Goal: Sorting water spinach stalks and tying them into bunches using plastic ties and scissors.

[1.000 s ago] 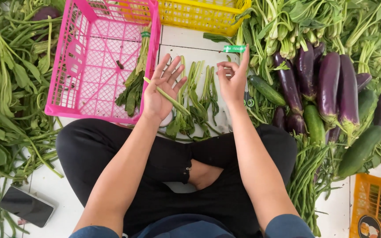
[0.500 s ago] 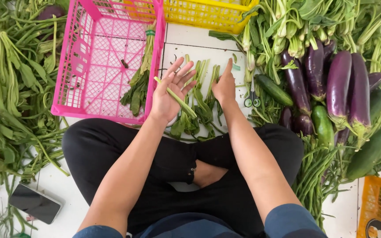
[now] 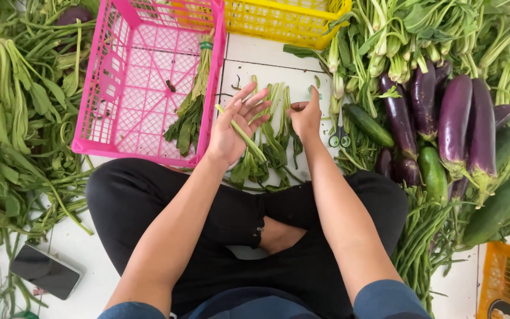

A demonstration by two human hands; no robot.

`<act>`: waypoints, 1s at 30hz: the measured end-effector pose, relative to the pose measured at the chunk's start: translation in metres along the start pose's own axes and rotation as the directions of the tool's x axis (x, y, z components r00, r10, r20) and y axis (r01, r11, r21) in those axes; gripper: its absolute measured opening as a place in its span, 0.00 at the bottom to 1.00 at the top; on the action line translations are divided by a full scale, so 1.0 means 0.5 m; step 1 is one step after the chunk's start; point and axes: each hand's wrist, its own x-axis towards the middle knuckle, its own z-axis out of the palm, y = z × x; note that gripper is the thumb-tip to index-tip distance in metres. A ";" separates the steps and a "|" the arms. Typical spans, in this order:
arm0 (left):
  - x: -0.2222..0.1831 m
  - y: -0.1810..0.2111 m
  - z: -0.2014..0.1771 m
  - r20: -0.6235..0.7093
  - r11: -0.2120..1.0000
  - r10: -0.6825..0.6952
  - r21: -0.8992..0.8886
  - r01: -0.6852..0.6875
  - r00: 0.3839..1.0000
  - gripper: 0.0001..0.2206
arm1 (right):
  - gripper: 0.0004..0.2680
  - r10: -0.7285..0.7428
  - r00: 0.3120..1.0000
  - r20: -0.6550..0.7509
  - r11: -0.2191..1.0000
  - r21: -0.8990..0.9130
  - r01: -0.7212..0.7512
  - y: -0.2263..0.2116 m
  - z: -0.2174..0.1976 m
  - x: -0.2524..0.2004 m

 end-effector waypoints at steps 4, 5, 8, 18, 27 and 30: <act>0.002 -0.003 -0.004 0.005 1.000 -0.007 0.000 0.007 1.000 0.22 | 0.34 0.029 0.998 0.063 0.961 0.272 -0.045 -0.016 -0.005 -0.010; 0.002 -0.002 -0.004 0.009 1.000 -0.008 0.000 0.008 1.000 0.22 | 0.35 0.022 0.998 0.056 0.939 0.341 -0.040 -0.038 -0.013 -0.023; 0.000 0.000 -0.003 0.014 1.000 -0.008 -0.004 0.008 1.000 0.22 | 0.34 0.000 0.999 0.037 0.889 0.458 -0.017 -0.089 -0.041 -0.061; 0.001 0.008 0.003 0.042 1.000 -0.011 -0.021 0.012 0.999 0.29 | 0.32 -0.320 0.947 -0.010 0.731 0.634 0.253 -0.215 -0.151 -0.163; -0.003 0.000 0.015 0.085 0.999 -0.026 0.024 0.024 0.996 0.36 | 0.30 -0.626 0.778 -0.060 0.704 0.387 0.596 -0.262 -0.027 -0.267; -0.002 -0.016 0.007 0.051 0.998 -0.051 -0.033 0.053 0.997 0.40 | 0.30 -0.684 0.726 -0.067 0.689 0.267 0.674 -0.254 0.029 -0.283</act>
